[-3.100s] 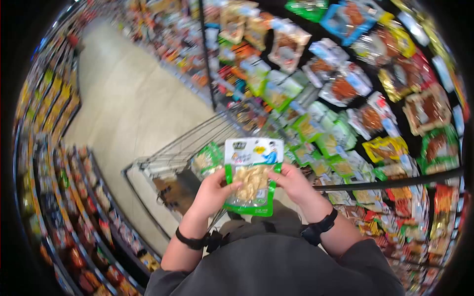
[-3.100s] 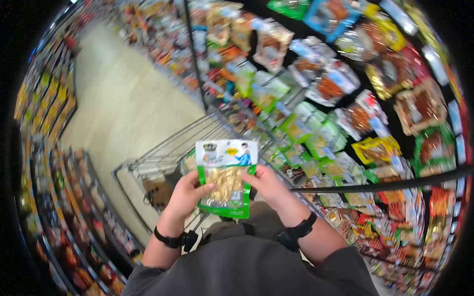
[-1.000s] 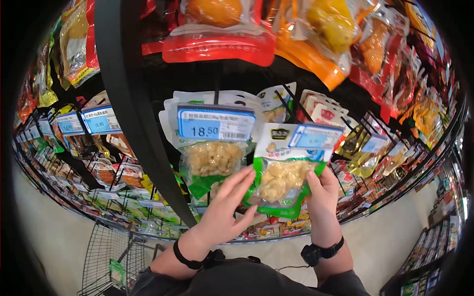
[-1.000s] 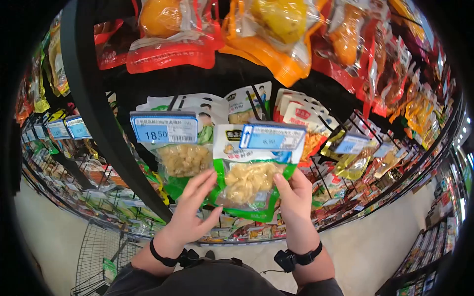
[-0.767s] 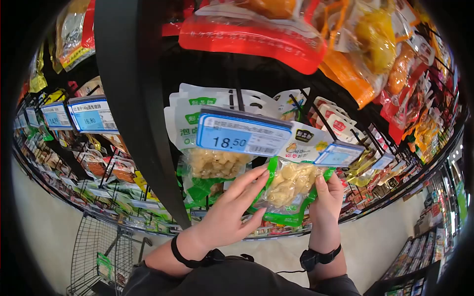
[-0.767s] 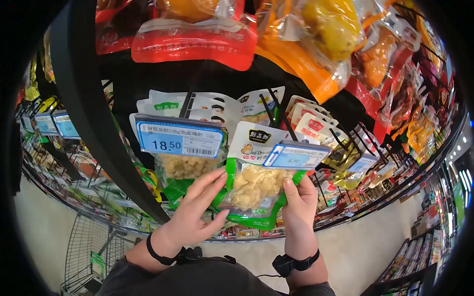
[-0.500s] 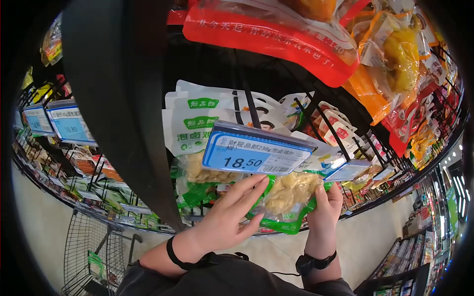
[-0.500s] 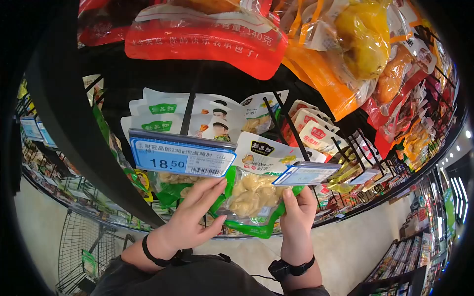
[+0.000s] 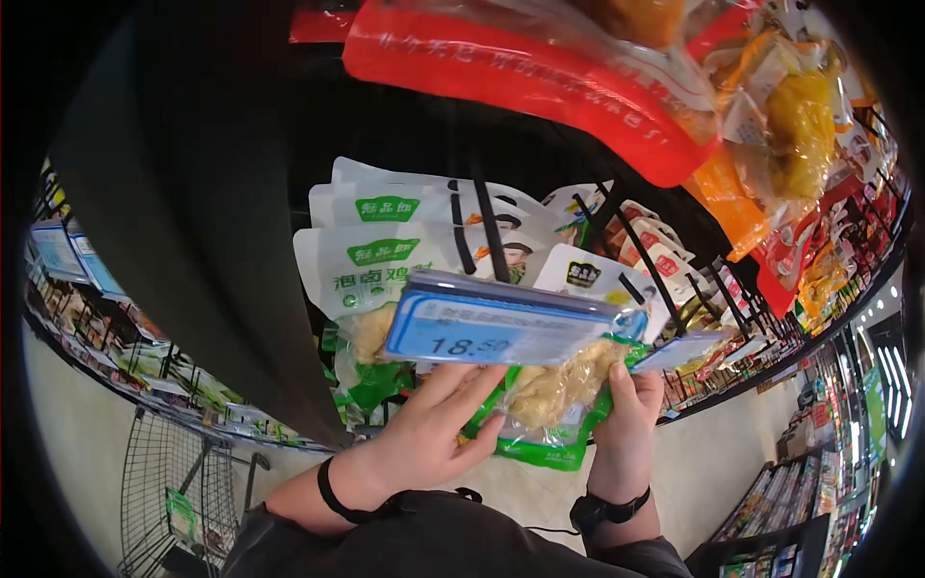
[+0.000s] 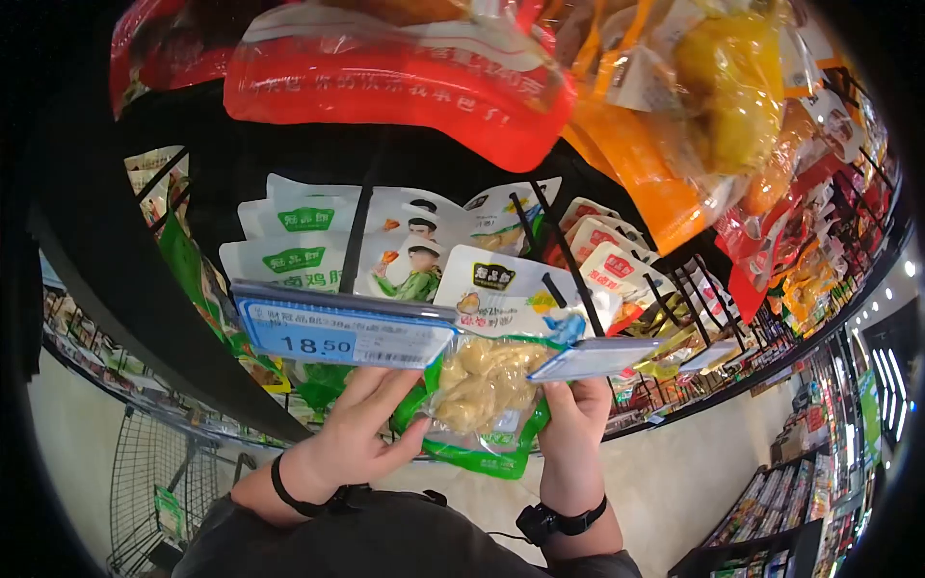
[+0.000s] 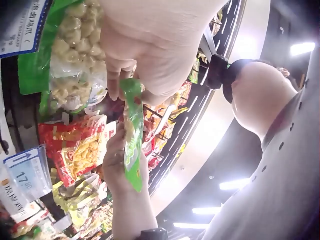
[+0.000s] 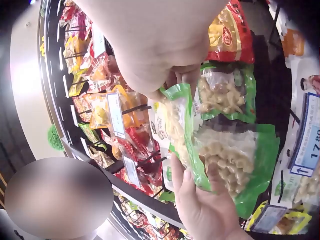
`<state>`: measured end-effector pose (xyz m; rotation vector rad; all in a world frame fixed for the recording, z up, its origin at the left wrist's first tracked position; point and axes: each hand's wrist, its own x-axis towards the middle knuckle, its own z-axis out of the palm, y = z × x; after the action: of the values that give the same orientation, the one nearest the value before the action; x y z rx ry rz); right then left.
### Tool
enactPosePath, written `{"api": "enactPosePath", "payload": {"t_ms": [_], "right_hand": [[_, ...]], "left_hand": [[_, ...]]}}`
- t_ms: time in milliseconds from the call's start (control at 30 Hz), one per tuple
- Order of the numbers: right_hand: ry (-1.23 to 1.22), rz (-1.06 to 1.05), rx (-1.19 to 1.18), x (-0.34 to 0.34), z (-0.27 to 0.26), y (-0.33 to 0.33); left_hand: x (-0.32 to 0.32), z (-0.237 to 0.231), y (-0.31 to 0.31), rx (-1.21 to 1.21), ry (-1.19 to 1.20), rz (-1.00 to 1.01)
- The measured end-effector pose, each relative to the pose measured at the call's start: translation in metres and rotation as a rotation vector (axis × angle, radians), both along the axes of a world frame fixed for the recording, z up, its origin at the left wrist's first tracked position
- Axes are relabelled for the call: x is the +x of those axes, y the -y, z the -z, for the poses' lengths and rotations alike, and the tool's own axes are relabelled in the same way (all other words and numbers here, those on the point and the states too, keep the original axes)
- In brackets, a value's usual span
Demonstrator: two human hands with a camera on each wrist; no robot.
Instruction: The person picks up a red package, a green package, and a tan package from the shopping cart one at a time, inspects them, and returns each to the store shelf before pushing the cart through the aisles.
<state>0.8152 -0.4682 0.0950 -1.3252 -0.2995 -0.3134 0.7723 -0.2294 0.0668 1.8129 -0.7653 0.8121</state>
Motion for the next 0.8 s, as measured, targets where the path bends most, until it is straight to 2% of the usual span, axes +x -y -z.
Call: {"api": "enactPosePath", "payload": {"t_ms": [133,200,267,367,467,500,533,633,667,733,767,800], "right_hand": [[-0.049,-0.007,-0.02,0.017,0.011,0.01],[0.0,0.095,-0.048,0.029,0.008,-0.002],[0.001,0.125,-0.063,0.041,0.009,-0.008],[-0.059,0.266,-0.186,0.056,0.005,-0.022],[-0.027,0.241,-0.251,0.07,-0.003,-0.034],[0.177,0.365,-0.485,0.099,0.02,-0.019],[0.182,0.364,-0.482,0.107,0.022,-0.016],[0.115,0.427,-0.672,0.108,0.019,-0.014],[0.124,0.422,-0.671,0.107,0.021,-0.01],[0.224,0.428,-0.861,0.093,0.023,-0.006],[0.081,0.193,-0.497,0.08,0.024,-0.004],[0.082,0.185,-0.491,0.067,0.021,-0.002]], "left_hand": [[0.0,-0.005,0.005,0.043,-0.101,0.007],[0.002,-0.007,0.009,0.075,-0.16,0.0],[0.008,-0.011,0.014,0.153,-0.123,-0.158],[0.016,-0.015,0.022,0.17,-0.162,-0.234],[0.021,-0.019,0.03,0.217,-0.063,-0.29],[0.02,-0.022,0.03,0.223,-0.108,-0.24],[0.021,-0.02,0.031,0.224,-0.103,-0.242],[0.02,-0.008,0.032,0.216,-0.152,-0.174],[0.018,-0.005,0.032,0.255,-0.157,-0.178],[0.011,0.001,0.031,0.298,-0.167,-0.191],[0.007,0.004,0.031,0.299,-0.169,-0.177],[0.003,0.005,0.03,0.3,-0.169,-0.164]]}}
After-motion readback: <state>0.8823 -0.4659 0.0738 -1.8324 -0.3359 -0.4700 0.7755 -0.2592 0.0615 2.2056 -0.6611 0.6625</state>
